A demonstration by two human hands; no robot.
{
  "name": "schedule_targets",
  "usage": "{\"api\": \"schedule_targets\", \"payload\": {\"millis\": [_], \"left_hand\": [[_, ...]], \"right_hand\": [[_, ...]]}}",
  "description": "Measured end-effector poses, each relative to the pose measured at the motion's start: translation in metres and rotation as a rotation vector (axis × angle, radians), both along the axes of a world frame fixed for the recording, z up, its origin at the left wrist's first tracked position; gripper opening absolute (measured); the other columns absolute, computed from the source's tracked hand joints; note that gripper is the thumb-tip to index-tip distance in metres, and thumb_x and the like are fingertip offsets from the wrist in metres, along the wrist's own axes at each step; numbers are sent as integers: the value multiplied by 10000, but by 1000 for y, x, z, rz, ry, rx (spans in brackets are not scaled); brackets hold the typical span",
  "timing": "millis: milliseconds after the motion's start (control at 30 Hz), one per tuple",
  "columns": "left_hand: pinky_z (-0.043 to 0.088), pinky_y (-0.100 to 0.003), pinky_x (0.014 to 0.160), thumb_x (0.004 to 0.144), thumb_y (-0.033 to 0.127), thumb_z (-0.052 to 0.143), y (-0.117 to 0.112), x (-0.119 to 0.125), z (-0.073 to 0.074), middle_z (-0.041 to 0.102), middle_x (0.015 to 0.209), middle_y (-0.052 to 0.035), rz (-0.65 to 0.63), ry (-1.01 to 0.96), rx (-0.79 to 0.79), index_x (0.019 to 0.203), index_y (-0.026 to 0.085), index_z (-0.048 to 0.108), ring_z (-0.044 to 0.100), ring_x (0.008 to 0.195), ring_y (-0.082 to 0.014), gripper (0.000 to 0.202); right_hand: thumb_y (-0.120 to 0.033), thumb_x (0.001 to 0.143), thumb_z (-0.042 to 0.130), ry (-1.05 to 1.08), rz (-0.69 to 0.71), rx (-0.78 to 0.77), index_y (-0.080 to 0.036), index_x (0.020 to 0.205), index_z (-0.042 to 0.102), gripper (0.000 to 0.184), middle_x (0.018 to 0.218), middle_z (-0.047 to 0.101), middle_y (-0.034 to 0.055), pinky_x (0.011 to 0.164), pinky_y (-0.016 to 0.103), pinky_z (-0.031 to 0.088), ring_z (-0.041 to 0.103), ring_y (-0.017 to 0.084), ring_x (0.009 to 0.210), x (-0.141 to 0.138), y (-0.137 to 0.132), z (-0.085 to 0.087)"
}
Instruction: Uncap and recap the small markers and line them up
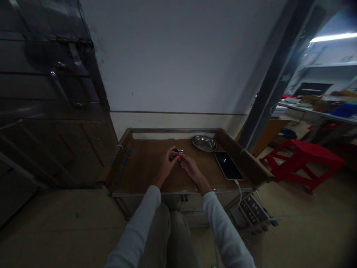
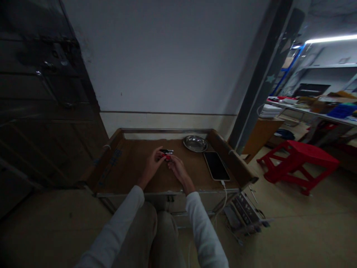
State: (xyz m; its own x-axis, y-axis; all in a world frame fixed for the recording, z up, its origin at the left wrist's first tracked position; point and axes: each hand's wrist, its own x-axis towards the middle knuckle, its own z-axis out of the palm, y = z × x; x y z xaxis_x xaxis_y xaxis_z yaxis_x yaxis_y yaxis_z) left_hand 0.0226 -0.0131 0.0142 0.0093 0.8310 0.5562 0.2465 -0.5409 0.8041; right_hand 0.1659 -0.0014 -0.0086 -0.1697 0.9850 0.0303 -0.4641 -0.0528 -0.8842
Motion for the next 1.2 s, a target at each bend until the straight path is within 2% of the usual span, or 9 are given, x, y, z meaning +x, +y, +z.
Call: {"api": "schedule_targets", "payload": {"millis": [133, 233, 400, 467, 633, 800, 967, 1067, 1200], "left_hand": [[502, -298, 794, 788, 263, 611, -1, 1, 16, 641, 959, -52, 19, -161, -11, 1202, 211, 507, 618, 853, -141, 430], [496, -309, 814, 787, 304, 605, -1, -9, 24, 654, 990, -68, 84, -268, -37, 1095, 189, 585, 623, 884, -155, 330], [486, -322, 822, 761, 346, 614, 2, -31, 16, 674, 961, -83, 207, -313, -79, 962, 152, 641, 627, 858, -165, 280], [488, -316, 809, 741, 339, 630, 2, -37, 8, 680, 920, -74, 206, -271, -119, 908, 151, 646, 629, 844, -166, 252], [489, -292, 728, 725, 247, 654, -4, -38, -9, 670, 806, -39, -1, 44, -227, 791, 159, 626, 625, 751, -152, 114], [464, -293, 730, 746, 142, 630, -2, -27, -20, 601, 778, -15, 36, 374, -134, 732, 165, 567, 570, 742, -147, 68], [461, -311, 793, 803, 108, 549, 9, -20, -32, 553, 872, -30, 124, 448, -27, 799, 173, 552, 551, 844, -159, 66], [461, -326, 826, 825, 117, 521, 8, -20, -34, 539, 913, -37, 129, 444, -9, 867, 176, 559, 551, 875, -162, 82], [460, -326, 852, 841, 146, 500, -2, -19, -27, 526, 956, -42, 89, 446, 5, 934, 186, 570, 553, 900, -160, 123]], "right_hand": [[-319, 716, 653, 90, 90, -50, -175, 907, 672, 241, 795, 676, 21, 568, 208, 448, 569, 87, 607, 3, -1, 3], [-300, 709, 669, 72, 56, -25, -171, 925, 683, 251, 856, 691, 32, 647, 213, 485, 607, 102, 694, 3, -1, 2], [-325, 681, 704, -56, -11, 68, -175, 956, 691, 313, 970, 692, 53, 833, 268, 488, 630, 140, 871, 1, 0, -4], [-360, 682, 703, -99, -101, 119, -172, 968, 686, 342, 952, 697, 56, 876, 306, 480, 637, 150, 872, 1, 1, -5], [-415, 742, 641, -296, -302, 330, -179, 1066, 634, 401, 1019, 685, 79, 918, 380, 467, 634, 187, 938, -1, 0, -3], [-335, 839, 538, -684, -258, 613, -228, 1080, 627, 278, 1097, 651, 61, 964, 382, 433, 585, 184, 1048, -3, -7, 0], [-250, 829, 562, -1096, -214, 874, -265, 1187, 559, 359, 1202, 572, 60, 976, 390, 408, 502, 196, 1133, 1, -11, -3], [-278, 803, 607, -1280, -255, 905, -243, 1150, 571, 351, 1163, 571, 76, 927, 411, 417, 493, 228, 1094, 8, -12, -4], [-316, 818, 586, -1442, -300, 821, -224, 956, 643, 175, 987, 583, 79, 827, 373, 419, 506, 229, 935, 14, -12, -5]]}}
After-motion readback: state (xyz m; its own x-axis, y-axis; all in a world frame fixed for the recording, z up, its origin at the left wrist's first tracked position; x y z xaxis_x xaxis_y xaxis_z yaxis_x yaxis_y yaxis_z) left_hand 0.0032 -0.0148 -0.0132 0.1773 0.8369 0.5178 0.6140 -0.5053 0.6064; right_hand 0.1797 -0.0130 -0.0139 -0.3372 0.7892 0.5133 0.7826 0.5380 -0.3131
